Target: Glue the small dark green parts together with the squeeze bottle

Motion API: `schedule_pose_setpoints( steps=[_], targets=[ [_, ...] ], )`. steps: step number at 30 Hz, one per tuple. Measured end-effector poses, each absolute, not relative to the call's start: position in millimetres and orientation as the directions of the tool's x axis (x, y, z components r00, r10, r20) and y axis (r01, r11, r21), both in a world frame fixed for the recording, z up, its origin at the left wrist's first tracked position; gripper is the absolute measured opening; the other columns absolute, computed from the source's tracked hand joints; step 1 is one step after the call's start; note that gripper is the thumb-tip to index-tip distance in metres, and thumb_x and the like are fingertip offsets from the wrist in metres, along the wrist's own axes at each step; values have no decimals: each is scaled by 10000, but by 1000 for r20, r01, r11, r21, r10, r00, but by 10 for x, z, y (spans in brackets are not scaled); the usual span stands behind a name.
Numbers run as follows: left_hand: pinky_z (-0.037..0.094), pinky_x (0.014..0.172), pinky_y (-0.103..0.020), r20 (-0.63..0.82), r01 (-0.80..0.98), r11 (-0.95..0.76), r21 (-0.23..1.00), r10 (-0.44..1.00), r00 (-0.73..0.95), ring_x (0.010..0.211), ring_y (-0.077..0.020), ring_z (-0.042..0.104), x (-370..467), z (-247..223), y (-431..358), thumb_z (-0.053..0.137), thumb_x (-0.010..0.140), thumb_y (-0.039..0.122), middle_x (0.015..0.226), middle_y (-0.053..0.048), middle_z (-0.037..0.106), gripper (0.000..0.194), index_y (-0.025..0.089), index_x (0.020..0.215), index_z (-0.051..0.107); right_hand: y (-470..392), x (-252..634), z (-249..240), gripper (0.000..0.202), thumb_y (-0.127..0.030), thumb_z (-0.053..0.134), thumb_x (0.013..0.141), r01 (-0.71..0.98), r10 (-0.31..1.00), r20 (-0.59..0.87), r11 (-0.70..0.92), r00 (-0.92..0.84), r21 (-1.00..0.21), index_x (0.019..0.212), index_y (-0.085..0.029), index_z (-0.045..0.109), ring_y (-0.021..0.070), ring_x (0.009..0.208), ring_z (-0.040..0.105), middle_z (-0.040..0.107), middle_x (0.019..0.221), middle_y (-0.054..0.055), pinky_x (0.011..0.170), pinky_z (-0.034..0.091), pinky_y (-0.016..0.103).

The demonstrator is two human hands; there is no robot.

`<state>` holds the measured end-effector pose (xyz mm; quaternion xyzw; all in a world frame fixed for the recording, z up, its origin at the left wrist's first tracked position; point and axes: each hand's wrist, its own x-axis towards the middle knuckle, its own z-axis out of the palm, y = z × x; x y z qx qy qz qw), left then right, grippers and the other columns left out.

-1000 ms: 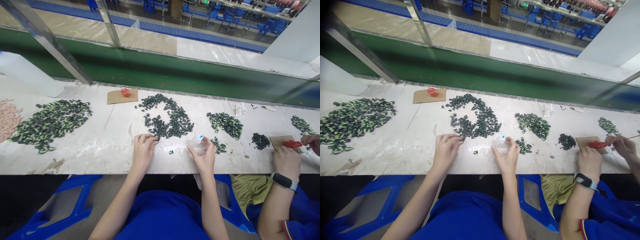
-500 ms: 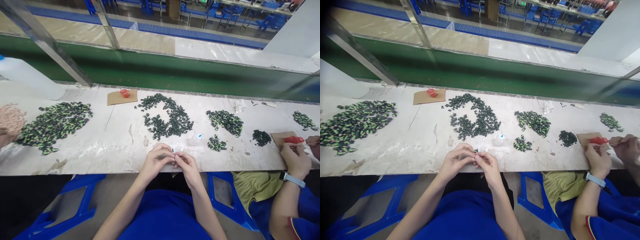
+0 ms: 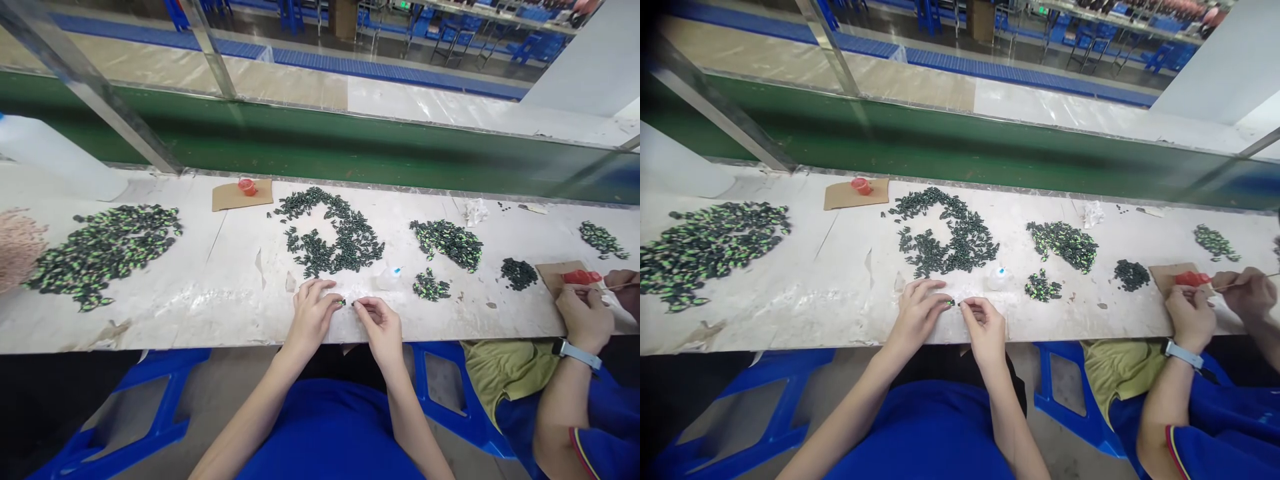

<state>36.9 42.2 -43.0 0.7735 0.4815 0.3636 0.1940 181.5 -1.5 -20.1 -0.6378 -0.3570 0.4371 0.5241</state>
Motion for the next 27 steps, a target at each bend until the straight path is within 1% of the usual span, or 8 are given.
schedule_pose_setpoints(
  steps=[3,5,11,16,18,20,24,27],
  targets=[
    [419,829,-386,328,563,-449,694,893,308,972,-236,543,384,-377,413,543,874,159,946,-46,703,141,236,885,660,-17,1778,-186,193,-373,695,726,-25,921,-178,-181,345,-983,793,-192,684,200,826,693,737,864,63,774,558,330],
    [407,802,-366,278,545,-424,724,901,332,902,-213,573,381,-328,402,515,889,168,872,-27,710,153,241,904,648,-16,1766,-175,193,-371,704,719,-68,926,-192,-179,325,-981,789,-192,686,205,830,700,741,859,63,794,562,342],
    [392,843,-382,198,514,-366,776,915,353,934,-211,592,359,-177,362,526,883,192,869,-16,713,133,243,886,649,-22,1755,-138,204,-377,740,683,-107,924,-197,-171,328,-980,745,-188,689,205,743,704,733,750,46,740,583,345],
    [475,838,-368,160,393,-282,875,935,316,897,-202,620,359,-65,315,581,845,206,860,-40,692,112,240,871,684,-49,1747,-117,178,-355,747,677,-68,921,-144,-128,362,-989,729,-193,697,198,695,699,733,728,45,690,591,332],
    [516,812,-334,132,324,-222,919,952,277,876,-191,636,376,-20,285,610,821,205,855,-49,680,104,228,864,701,-65,1748,-108,146,-329,741,689,-29,922,-83,-78,379,-997,730,-195,700,196,693,697,733,732,46,682,592,331],
    [542,797,-309,104,266,-169,949,965,243,849,-178,651,399,25,256,632,796,200,850,-46,671,99,219,851,712,-82,1751,-95,95,-290,728,708,20,921,20,14,390,-1000,728,-202,699,195,703,695,730,735,43,679,590,330],
    [566,765,-282,65,191,-106,976,976,209,803,-161,669,443,101,223,654,765,189,848,-37,668,91,213,822,721,-121,1765,-73,8,-218,697,745,156,902,204,155,382,-976,742,-215,690,193,718,692,724,745,41,674,586,330],
    [562,753,-279,70,174,-109,979,974,216,792,-162,669,454,133,225,671,758,205,847,-40,671,75,210,809,725,-146,1789,-66,112,-180,688,751,233,896,258,182,361,-955,858,-214,685,178,691,692,731,793,44,662,591,317]
  ],
)
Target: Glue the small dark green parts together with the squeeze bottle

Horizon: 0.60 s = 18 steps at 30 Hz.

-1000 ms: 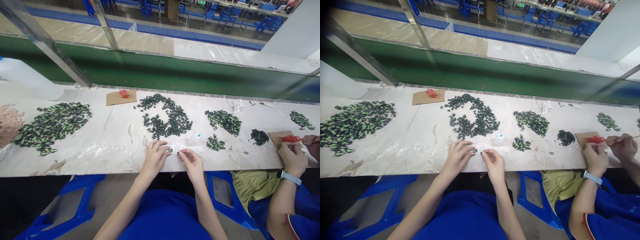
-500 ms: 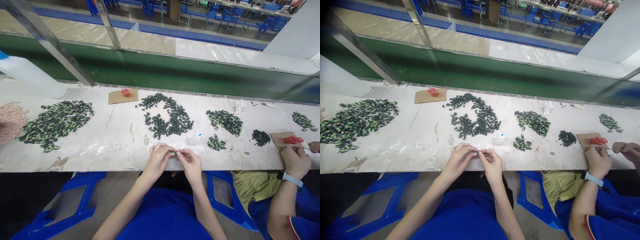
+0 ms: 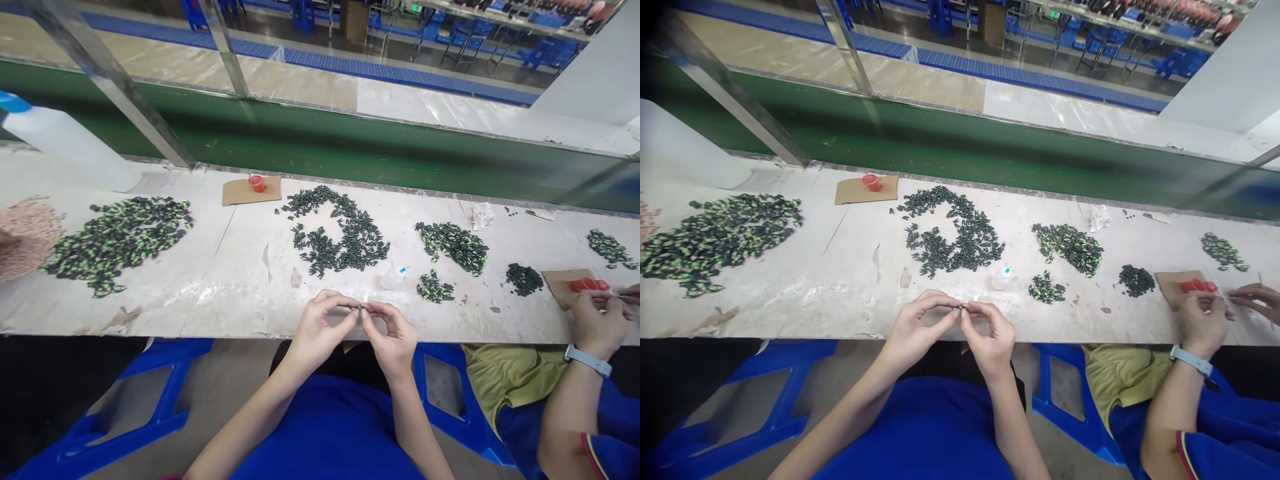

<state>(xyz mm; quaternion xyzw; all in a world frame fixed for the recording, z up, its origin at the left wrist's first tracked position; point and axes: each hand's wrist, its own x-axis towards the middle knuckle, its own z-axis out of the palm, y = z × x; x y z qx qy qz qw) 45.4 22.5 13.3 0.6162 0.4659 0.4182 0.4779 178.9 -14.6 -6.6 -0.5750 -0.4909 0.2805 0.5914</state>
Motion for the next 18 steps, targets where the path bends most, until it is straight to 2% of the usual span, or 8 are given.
schedule_pose_setpoints(
  steps=[7,13,18],
  targets=[
    [441,863,-386,171,350,-294,889,924,341,912,-208,621,414,168,248,639,808,227,852,-34,712,107,251,868,724,-127,1961,-17,294,-173,670,752,335,931,291,208,221,-919,1042,-207,638,161,674,689,731,796,31,700,592,315],
    [321,875,-402,385,494,-568,658,818,427,977,-217,591,438,238,180,503,889,128,855,-13,729,193,234,915,663,-95,2020,8,344,-158,636,744,336,942,317,263,115,-904,1079,-223,588,130,652,647,675,725,-13,670,567,271],
    [277,860,-383,512,562,-639,525,765,391,922,-210,589,446,267,111,442,878,35,776,2,715,257,220,881,619,-88,1902,-108,408,-130,634,735,248,902,410,370,135,-895,1102,-257,509,112,618,591,600,686,-48,640,538,256]
  ],
)
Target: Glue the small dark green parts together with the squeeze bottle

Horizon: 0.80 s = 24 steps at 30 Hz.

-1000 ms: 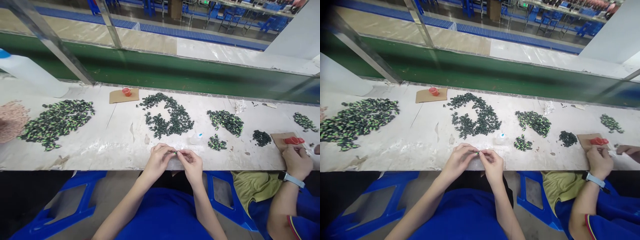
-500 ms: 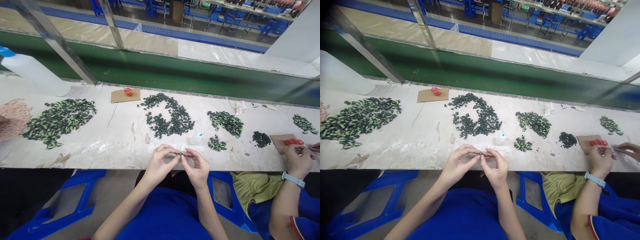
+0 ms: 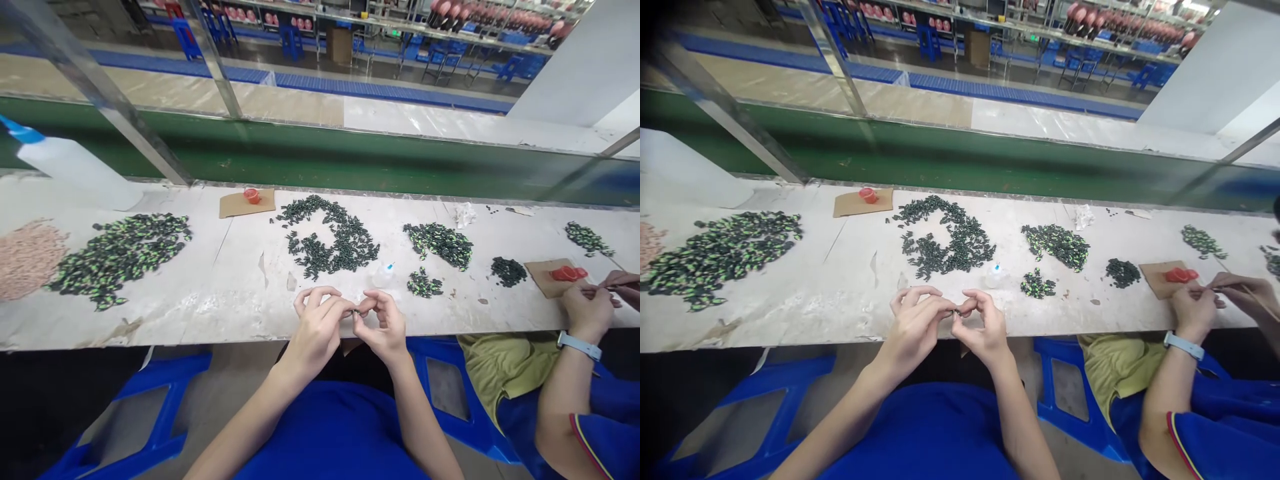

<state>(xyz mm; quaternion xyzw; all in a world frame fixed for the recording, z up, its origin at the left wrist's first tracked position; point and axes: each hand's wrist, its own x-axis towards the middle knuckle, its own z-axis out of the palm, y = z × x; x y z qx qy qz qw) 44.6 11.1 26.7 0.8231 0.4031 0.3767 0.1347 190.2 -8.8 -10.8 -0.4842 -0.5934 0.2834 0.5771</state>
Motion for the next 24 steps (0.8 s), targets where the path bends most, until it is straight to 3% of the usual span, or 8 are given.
schedule_pose_setpoints(
  steps=[8,16,24],
  targets=[
    [242,893,-382,562,603,-659,450,734,382,903,-203,588,332,429,-68,401,873,15,764,9,711,291,220,887,607,-156,1764,-22,373,-160,644,752,35,896,410,411,170,-911,1072,-253,475,114,612,574,572,675,-48,620,521,261],
    [183,962,-384,596,651,-636,414,730,335,945,-186,587,199,524,-331,403,871,-4,784,33,714,306,230,918,595,-301,1738,219,399,-177,663,744,-25,940,342,342,8,-939,1084,-249,466,127,649,590,604,709,-31,662,532,281],
    [191,986,-379,620,642,-667,378,697,360,940,-177,587,52,522,-509,405,892,37,791,25,708,276,218,906,613,-398,1691,290,393,-181,686,706,-30,942,314,313,-117,-949,1032,-253,478,104,574,555,564,651,-65,600,517,245]
  ],
)
